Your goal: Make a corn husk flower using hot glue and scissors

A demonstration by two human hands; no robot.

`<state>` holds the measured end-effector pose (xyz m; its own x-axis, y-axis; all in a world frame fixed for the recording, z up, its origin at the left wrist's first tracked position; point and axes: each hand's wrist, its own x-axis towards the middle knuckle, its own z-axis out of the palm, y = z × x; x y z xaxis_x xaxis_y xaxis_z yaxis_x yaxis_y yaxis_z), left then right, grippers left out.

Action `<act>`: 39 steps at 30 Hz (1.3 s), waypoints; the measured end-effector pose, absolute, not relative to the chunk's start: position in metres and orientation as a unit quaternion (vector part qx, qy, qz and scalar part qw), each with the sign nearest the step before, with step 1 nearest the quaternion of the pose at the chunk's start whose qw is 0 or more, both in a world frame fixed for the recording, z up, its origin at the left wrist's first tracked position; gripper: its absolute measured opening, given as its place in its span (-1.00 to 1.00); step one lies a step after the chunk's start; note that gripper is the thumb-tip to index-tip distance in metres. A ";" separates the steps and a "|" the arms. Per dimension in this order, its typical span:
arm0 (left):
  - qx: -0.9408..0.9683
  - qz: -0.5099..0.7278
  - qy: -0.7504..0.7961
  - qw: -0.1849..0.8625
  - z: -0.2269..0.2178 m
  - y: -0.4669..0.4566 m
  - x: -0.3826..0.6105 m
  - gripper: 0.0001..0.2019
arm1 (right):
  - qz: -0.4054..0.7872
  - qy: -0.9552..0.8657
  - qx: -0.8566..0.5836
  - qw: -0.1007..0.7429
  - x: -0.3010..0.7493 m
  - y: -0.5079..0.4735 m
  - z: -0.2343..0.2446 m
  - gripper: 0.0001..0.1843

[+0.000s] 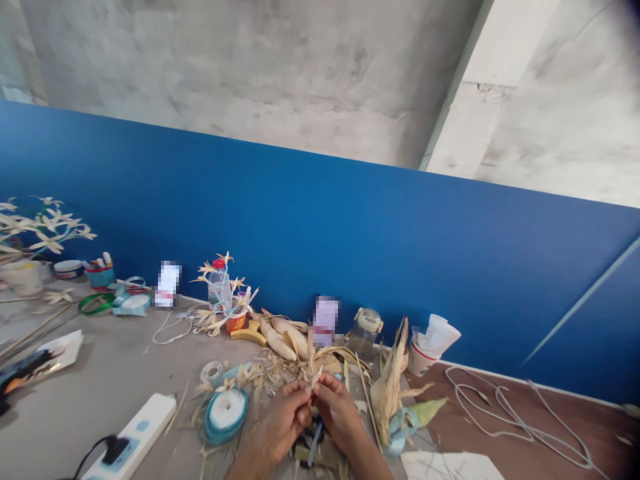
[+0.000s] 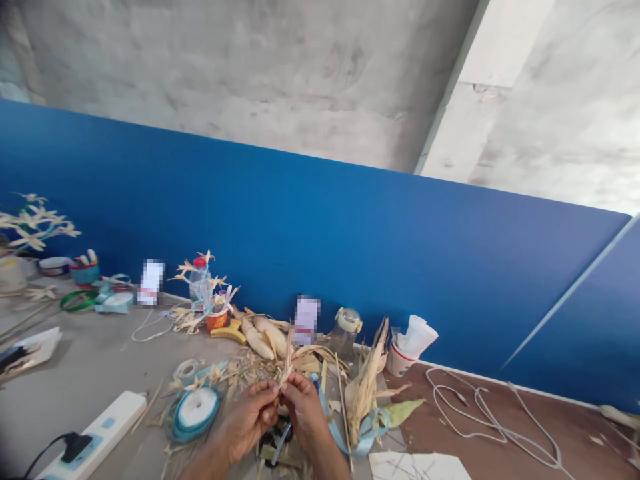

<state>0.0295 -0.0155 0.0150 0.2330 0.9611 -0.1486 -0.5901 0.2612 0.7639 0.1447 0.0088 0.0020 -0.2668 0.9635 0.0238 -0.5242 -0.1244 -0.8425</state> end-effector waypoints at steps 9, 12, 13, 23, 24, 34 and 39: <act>0.331 0.546 0.339 0.691 0.014 -0.016 0.032 -0.67 | 0.663 -0.420 -0.310 0.536 0.144 0.007 0.001 -0.72; 0.342 0.542 0.351 0.683 0.013 -0.016 0.034 -0.65 | 0.650 -0.415 -0.328 0.545 0.142 0.009 -0.003 -0.68; 0.344 0.542 0.354 0.680 0.013 -0.016 0.034 -0.65 | 0.644 -0.417 -0.330 0.549 0.141 0.010 -0.005 -0.67; 0.418 0.541 0.448 0.576 0.016 -0.019 0.034 -0.68 | 0.590 -0.436 -0.366 0.573 0.140 0.011 -0.011 -0.64; 0.425 0.541 0.452 0.568 0.016 -0.019 0.033 -0.69 | 0.592 -0.430 -0.368 0.575 0.140 0.010 -0.012 -0.64; 0.435 0.548 0.489 0.521 0.010 -0.014 0.032 -0.72 | 0.602 -0.424 -0.373 0.564 0.138 0.006 -0.003 -0.68; 0.407 0.555 0.495 0.531 0.012 -0.014 0.029 -0.72 | 0.554 -0.450 -0.438 0.547 0.162 0.002 -0.004 -0.60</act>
